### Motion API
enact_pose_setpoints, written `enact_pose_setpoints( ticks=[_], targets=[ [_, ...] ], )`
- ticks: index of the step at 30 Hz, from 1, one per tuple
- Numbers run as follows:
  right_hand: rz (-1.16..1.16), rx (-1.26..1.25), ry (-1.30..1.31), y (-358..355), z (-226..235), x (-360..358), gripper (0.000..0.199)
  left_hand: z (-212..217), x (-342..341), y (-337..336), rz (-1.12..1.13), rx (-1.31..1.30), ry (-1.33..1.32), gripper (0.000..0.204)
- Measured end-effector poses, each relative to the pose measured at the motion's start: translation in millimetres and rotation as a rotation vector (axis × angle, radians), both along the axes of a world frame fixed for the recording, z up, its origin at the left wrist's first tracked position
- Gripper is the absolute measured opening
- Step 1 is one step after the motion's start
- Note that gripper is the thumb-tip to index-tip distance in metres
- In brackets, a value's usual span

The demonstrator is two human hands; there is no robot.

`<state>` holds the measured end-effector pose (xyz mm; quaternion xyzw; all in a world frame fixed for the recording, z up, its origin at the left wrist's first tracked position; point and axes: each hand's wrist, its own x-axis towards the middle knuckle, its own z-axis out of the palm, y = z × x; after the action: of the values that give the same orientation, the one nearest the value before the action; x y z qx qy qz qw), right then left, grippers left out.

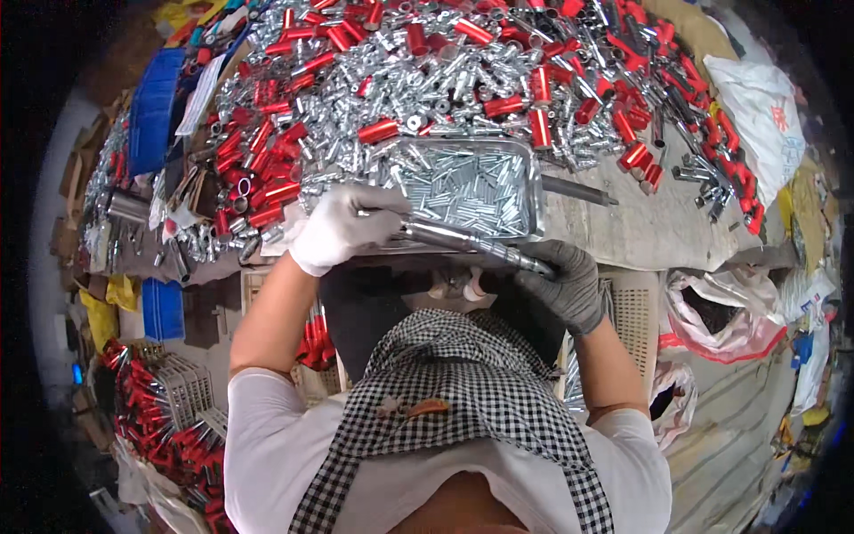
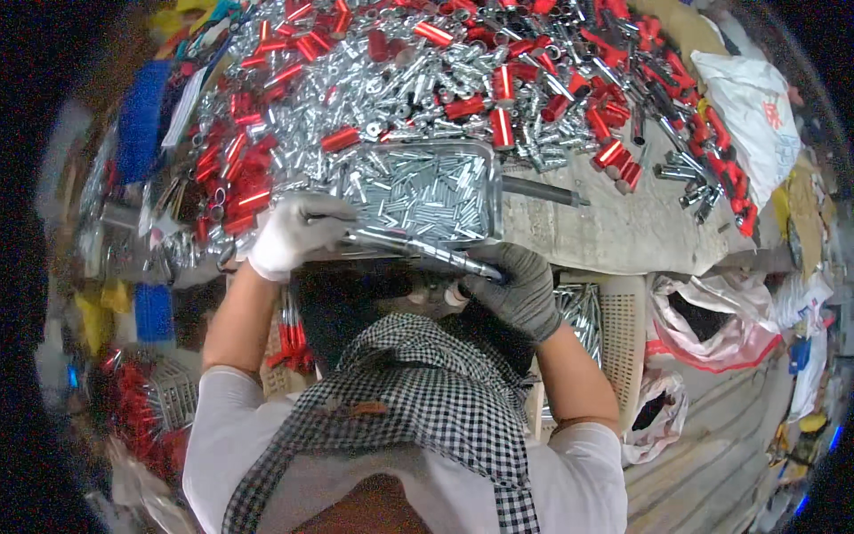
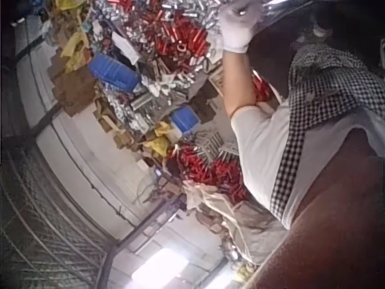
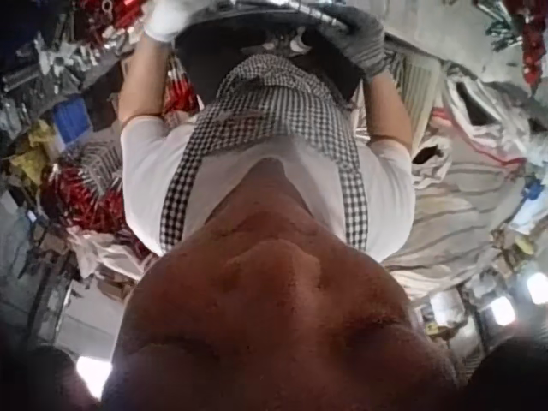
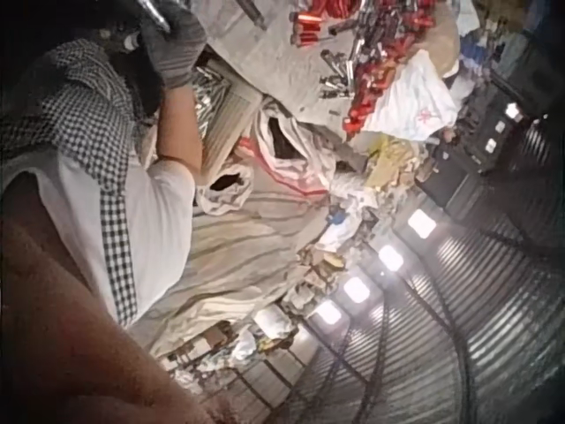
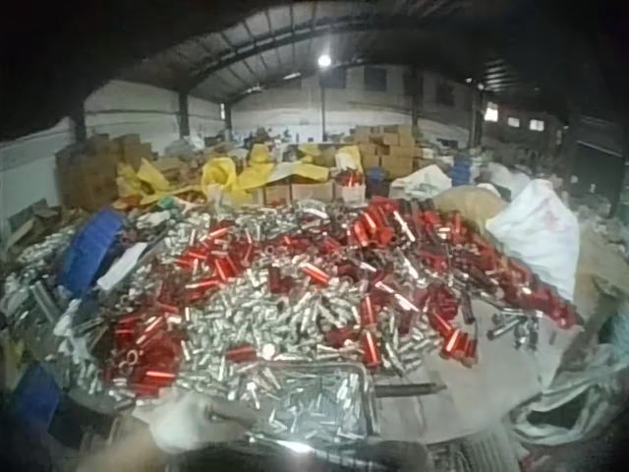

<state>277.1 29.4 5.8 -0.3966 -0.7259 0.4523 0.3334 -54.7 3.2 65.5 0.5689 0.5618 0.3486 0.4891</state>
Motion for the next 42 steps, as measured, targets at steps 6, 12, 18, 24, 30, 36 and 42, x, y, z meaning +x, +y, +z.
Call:
enact_pose_setpoints(
  ticks=[6,12,18,24,30,36,42],
  targets=[
    [0.091,-0.244,0.11,-5.6,0.6,-5.7,0.036,7.2,8.0,-15.3,-0.052,-0.092,-0.121,0.019],
    [0.213,-0.225,0.129,-9.7,1.8,-23.9,0.044,-8.1,23.2,-19.7,-0.034,-0.106,-0.143,0.027],
    [0.075,-0.074,0.147,-18.0,-5.1,-45.8,0.072,-50.9,53.8,-21.2,-0.107,0.294,0.143,0.03],
    [0.198,-0.067,-0.087,-6.8,-10.4,-47.9,0.047,-19.7,64.6,3.5,-0.202,0.079,0.292,0.018],
    [0.124,-0.04,-0.12,1.7,-4.5,-33.8,0.041,-50.9,41.6,59.4,0.013,0.266,0.964,0.021],
    [0.076,0.088,-0.315,-8.1,8.0,-29.9,0.038,-48.3,42.4,51.3,0.119,0.558,0.89,0.017],
    [0.183,-0.156,-0.103,-8.0,-4.0,-32.0,0.045,-14.6,57.1,-1.4,-0.003,0.37,0.06,0.015]
  ],
)
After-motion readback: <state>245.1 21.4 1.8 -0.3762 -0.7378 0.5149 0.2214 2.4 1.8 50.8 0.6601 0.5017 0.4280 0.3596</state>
